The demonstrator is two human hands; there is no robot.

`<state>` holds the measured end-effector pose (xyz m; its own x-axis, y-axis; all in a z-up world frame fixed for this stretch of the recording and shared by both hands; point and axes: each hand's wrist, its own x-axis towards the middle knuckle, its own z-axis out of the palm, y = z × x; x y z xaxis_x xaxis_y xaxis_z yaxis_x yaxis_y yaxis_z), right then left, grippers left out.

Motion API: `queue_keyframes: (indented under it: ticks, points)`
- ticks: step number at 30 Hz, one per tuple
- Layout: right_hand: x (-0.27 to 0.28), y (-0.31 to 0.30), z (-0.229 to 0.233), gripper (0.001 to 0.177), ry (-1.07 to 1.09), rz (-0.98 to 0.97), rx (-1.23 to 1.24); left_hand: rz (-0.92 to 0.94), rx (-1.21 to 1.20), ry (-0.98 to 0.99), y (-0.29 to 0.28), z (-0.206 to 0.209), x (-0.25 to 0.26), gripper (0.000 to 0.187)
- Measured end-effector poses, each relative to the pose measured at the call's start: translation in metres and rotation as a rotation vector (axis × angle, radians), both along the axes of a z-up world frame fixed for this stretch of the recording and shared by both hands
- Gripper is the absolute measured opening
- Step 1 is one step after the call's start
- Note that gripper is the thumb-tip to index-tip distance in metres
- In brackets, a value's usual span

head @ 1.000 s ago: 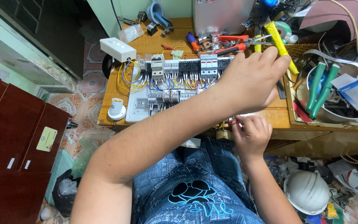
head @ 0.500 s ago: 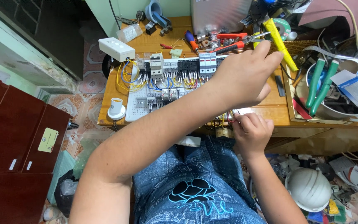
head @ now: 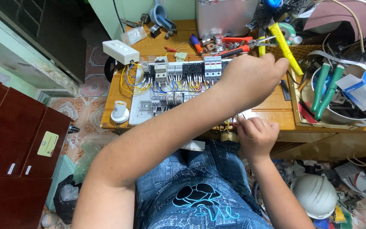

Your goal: The person works on a white electrical board mounted on a wooden table, using a screwdriver to tighten connections on a terminal block. They manipulate various colored wires and handle a white plastic electrical box, inserting it into the board assembly.

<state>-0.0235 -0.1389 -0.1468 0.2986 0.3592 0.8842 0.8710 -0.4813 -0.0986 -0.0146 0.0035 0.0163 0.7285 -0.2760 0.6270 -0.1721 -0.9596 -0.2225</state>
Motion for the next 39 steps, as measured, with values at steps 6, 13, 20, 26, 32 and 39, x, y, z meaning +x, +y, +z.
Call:
queue_keyframes:
  ticks: [6,13,20,26,32,39]
  points:
    - [0.003,-0.004,-0.001,0.016,0.048,-0.019,-0.022,-0.042,-0.112,-0.015,-0.005,0.011,-0.008,0.016]
    - [0.007,-0.003,-0.013,0.017,0.040,-0.036,-0.006,-0.085,-0.132,0.054,0.001,0.016,-0.006,0.021]
    - [0.003,0.001,-0.005,0.017,0.047,-0.040,-0.012,-0.091,-0.300,0.229,-0.002,0.019,-0.009,0.019]
    - [0.003,0.000,-0.007,0.017,0.071,-0.033,-0.002,-0.183,-0.299,0.356,0.003,0.024,-0.013,0.043]
    - [0.002,0.000,-0.003,0.018,0.068,-0.034,-0.015,-0.049,-0.225,0.279,-0.006,0.011,-0.004,0.039]
    - [0.002,0.002,-0.005,0.020,0.046,-0.047,-0.011,-0.355,-0.407,0.465,0.012,0.044,-0.023,0.037]
